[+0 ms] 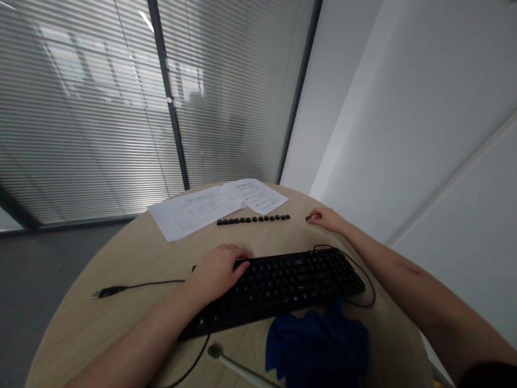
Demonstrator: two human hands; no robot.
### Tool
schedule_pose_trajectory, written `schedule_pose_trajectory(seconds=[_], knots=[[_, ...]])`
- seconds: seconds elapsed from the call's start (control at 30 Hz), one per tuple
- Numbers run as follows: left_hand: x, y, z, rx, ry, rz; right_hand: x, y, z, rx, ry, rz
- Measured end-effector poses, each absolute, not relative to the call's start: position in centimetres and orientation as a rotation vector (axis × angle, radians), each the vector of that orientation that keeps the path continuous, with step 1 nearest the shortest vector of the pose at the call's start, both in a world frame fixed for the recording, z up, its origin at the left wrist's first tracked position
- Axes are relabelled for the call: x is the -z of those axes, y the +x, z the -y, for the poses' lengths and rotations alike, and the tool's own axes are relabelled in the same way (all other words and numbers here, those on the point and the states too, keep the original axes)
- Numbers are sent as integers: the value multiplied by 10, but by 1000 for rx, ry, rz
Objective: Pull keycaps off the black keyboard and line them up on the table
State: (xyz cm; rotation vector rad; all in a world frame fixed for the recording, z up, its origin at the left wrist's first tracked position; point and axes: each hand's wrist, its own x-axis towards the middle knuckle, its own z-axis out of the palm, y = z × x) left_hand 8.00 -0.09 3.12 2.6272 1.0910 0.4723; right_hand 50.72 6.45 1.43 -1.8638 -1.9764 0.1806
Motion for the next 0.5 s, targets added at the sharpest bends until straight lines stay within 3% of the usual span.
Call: schedule_pose_trajectory(seconds=[0.5], knots=[[-26,80,1,-382,2626,-1023,17,499,-138,-319,-1854,2130]])
